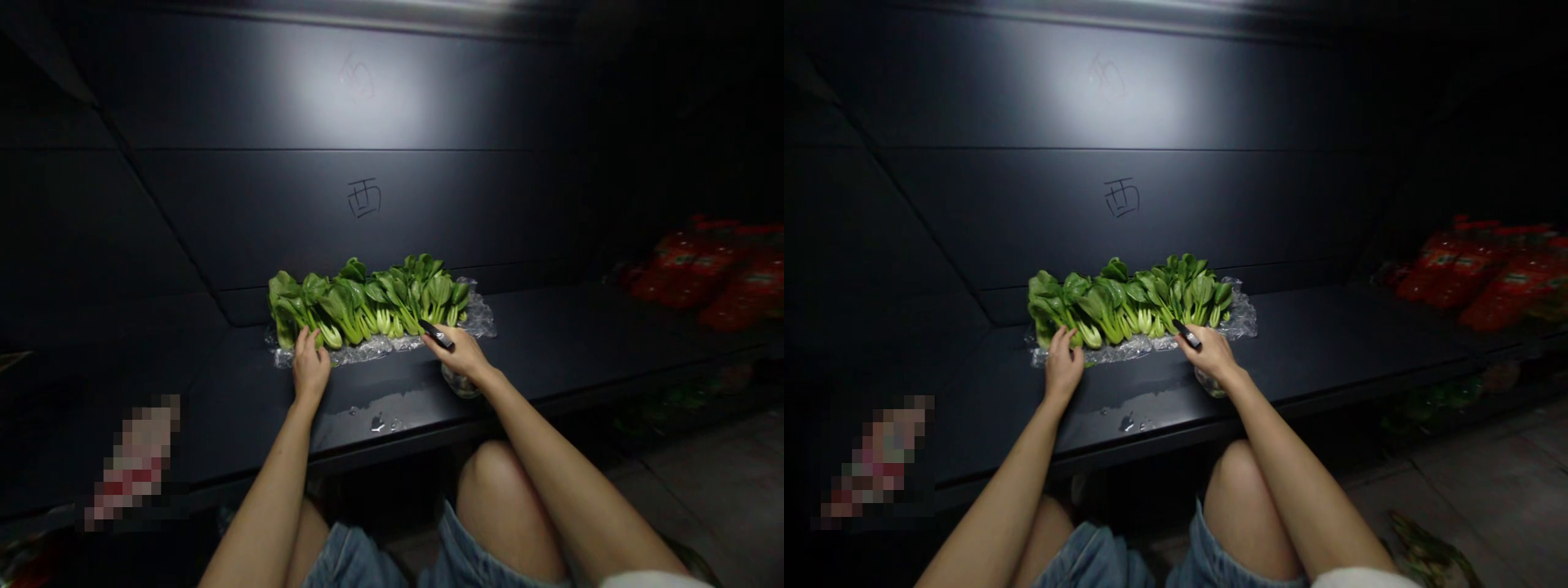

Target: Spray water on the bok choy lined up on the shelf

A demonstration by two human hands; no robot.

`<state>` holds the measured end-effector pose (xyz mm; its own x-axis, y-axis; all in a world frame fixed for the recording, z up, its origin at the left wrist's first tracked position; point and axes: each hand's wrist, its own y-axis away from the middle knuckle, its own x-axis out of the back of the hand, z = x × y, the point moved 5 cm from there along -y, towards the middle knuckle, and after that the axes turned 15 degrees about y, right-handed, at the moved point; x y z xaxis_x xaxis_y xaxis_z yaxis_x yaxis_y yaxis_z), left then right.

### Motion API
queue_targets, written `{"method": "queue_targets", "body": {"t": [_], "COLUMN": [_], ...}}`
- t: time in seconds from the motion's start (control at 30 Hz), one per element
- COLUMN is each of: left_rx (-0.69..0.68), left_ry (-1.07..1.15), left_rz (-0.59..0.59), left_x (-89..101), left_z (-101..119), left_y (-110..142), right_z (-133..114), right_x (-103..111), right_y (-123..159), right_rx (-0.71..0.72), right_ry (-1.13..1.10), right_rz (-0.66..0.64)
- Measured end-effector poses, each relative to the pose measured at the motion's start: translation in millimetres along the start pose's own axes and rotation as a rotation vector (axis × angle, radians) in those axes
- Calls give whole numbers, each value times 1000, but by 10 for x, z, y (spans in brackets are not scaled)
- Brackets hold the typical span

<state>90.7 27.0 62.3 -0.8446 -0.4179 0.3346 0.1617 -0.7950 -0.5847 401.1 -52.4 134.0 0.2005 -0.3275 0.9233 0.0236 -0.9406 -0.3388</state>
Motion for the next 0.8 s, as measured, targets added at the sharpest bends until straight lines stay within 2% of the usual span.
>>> {"method": "queue_targets", "body": {"t": [0.33, 0.63, 0.8], "left_rx": [-1, -32, -49], "left_ry": [3, 4, -10], "left_rz": [0, -5, -25], "left_x": [3, -29, -55], "left_z": [-10, -29, -32], "left_y": [7, 19, 7], "right_z": [121, 231, 266], "right_x": [31, 39, 42], "right_y": [38, 52, 57], "right_rx": [-59, -80, -104], "right_ry": [28, -63, -46], "right_rz": [-47, 67, 63]}}
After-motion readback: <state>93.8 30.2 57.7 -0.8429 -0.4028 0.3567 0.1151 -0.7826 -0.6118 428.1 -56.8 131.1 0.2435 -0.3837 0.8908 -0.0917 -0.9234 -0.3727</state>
